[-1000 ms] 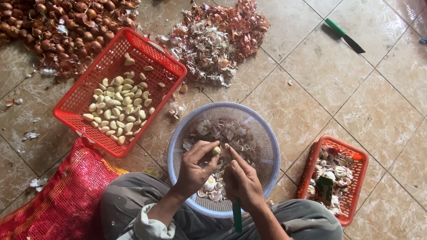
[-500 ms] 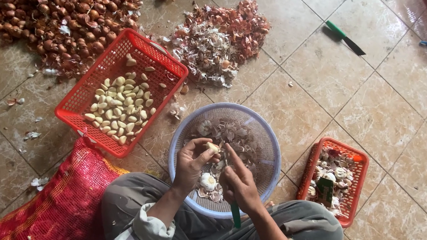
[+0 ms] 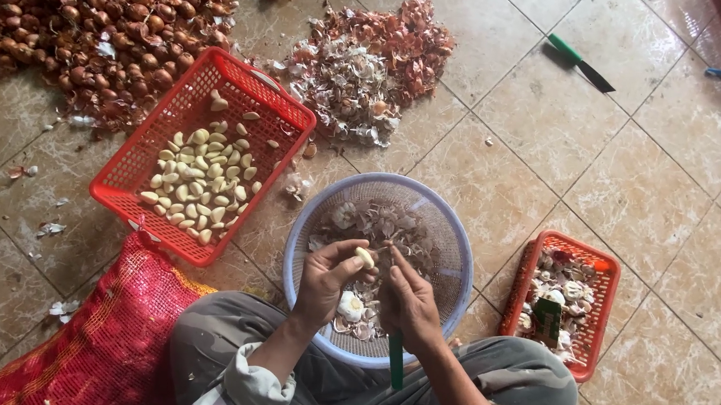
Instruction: Peeling garlic or shallot cloves by hand and with a knife, then sorting them into baskets.
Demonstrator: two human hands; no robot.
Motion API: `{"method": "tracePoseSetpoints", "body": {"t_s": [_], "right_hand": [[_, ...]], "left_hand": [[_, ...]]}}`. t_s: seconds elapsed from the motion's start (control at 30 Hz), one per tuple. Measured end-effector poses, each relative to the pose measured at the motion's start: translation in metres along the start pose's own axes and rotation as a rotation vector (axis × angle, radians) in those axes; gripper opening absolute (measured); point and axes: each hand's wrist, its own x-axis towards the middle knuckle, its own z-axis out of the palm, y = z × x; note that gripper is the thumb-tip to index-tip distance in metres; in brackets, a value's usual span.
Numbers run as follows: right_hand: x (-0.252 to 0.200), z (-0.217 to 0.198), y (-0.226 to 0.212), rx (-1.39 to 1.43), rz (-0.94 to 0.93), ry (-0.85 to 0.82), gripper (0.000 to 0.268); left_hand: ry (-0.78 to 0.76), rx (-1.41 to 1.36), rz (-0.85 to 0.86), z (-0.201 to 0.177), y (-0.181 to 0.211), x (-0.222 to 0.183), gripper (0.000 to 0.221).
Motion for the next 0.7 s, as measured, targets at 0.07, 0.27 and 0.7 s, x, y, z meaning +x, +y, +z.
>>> {"method": "tracePoseSetpoints", "body": {"t_s": [0.07, 0.27, 0.7], "right_hand": [[-0.002, 0.003, -0.004, 0.002, -0.001, 0.075, 0.056], [-0.002, 0.009, -0.01, 0.043, 0.072, 0.18, 0.052], [-0.006, 0.001, 0.003, 0.056, 0.081, -0.032, 0.054]], "left_hand": [[0.039, -0.033, -0.052, -0.003, -0.001, 0.002, 0.033], [0.092, -0.079, -0.036, -0.008, -0.003, 0.005, 0.028], [-0.017, -0.071, 0.012, -0.009, -0.019, 0.001, 0.028]]}}
